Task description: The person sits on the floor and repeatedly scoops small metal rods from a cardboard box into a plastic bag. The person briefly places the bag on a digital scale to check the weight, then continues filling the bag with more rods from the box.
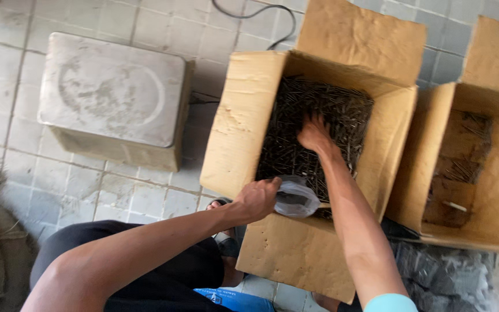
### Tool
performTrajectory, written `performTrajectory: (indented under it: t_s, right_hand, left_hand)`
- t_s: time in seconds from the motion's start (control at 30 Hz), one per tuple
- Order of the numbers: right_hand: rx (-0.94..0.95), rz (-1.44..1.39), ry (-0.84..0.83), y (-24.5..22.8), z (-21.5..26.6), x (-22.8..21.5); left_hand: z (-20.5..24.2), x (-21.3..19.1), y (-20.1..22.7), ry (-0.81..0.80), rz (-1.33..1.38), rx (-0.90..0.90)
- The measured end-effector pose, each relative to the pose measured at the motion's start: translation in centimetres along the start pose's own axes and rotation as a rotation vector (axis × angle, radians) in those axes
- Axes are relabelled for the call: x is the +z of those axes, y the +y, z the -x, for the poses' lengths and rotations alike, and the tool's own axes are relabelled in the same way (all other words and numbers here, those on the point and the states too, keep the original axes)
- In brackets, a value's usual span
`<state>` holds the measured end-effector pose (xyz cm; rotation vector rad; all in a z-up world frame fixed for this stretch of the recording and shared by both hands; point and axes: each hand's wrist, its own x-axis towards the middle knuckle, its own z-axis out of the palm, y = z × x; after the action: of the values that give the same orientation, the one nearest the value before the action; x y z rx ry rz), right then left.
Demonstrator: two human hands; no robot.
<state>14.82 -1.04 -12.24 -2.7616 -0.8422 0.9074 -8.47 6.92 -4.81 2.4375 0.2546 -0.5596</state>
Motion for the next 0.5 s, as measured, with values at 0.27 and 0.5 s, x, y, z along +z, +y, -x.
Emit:
performTrajectory:
  t_s: [0.27,0.5]
  right_hand:
    - [-0.033,0.061,0.060,-1.4,0.5,-1.4]
    - [0.001,-0.010,0.108,-1.2,0.3,-0.4]
  left_hand:
    - [0.0,-1.4,-0.1,-0.030,0.106,0.126]
    - [-0.4,-1.2,0.3,-0.098,0.057,0.051]
